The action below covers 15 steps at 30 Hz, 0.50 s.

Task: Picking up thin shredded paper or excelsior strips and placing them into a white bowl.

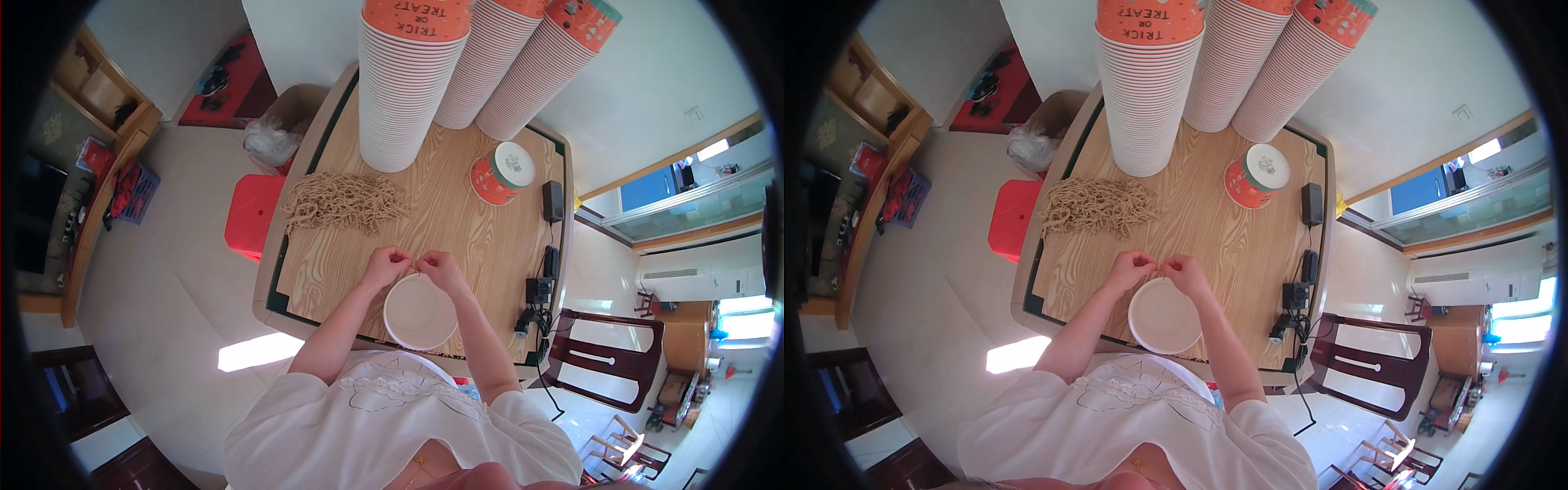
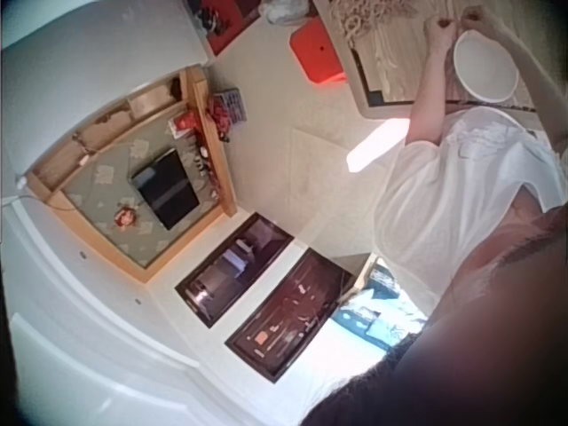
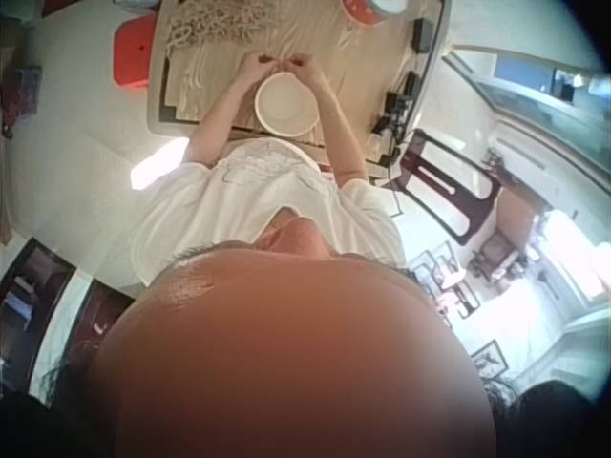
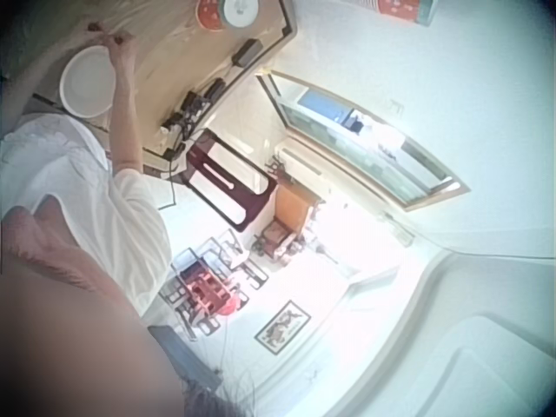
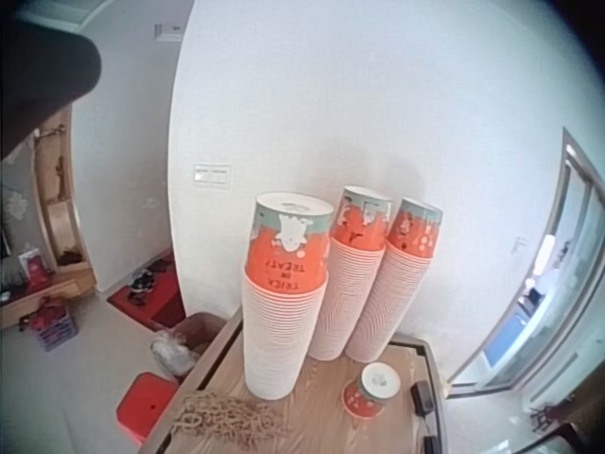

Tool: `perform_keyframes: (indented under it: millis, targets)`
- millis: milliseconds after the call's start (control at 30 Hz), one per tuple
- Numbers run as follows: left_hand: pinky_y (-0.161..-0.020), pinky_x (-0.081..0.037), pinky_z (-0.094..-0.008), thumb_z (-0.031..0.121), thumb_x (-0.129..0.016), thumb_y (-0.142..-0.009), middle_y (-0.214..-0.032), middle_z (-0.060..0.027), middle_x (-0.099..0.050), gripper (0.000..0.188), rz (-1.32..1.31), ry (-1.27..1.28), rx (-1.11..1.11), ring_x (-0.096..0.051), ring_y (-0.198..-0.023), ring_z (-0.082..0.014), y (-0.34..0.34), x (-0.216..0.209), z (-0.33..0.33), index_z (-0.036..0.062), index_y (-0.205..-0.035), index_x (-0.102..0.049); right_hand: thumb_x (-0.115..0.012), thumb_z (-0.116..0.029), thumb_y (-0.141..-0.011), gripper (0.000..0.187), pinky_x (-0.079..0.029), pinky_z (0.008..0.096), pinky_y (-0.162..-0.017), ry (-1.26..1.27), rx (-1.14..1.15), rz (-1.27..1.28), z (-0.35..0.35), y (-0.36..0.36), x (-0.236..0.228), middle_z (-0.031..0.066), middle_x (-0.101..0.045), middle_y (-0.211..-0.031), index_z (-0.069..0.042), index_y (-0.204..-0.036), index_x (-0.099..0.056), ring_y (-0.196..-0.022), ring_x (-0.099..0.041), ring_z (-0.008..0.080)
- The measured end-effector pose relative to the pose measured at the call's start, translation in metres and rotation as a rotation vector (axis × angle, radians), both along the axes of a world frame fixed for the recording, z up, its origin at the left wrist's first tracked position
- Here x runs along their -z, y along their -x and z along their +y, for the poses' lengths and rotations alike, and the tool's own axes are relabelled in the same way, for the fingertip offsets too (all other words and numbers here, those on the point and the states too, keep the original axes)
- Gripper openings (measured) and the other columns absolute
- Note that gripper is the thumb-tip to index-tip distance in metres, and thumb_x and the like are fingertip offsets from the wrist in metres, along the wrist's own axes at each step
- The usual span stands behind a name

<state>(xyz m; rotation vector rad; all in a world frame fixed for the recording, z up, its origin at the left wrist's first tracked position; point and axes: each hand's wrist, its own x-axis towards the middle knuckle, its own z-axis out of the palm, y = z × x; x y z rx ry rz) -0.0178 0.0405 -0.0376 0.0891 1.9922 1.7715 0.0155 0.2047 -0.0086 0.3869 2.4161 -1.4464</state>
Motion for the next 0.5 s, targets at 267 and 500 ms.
perform_keyframes:
  millis: [267,500]
  targets:
    - [-0.066,-0.046,-0.0225,0.005,-0.064,-0.073,-0.075,-0.0026,-0.062,0.008,-0.023,0.017,-0.010,-0.057,-0.070,-0.0087,-0.001,-0.002,-0.004,0.0021,-0.081,-0.062,-0.062,-0.021,-0.074,0.019,-0.047,0.0280,-0.059,0.008,-0.031,-0.050,-0.007,-0.001,-0.013,0.0077,-0.063,-0.069,-0.004,-0.082,-0.063,-0.064,-0.059,0.0140]
    - [-0.067,-0.046,-0.0218,0.003,-0.062,-0.075,-0.076,-0.0025,-0.062,0.008,-0.017,-0.050,-0.001,-0.057,-0.071,-0.0091,-0.002,0.008,-0.003,0.0018,-0.082,-0.061,-0.061,-0.022,-0.074,0.020,-0.047,0.0291,-0.060,0.048,0.010,0.011,0.006,-0.002,0.018,0.0083,-0.063,-0.071,-0.004,-0.082,-0.063,-0.065,-0.060,0.0158]
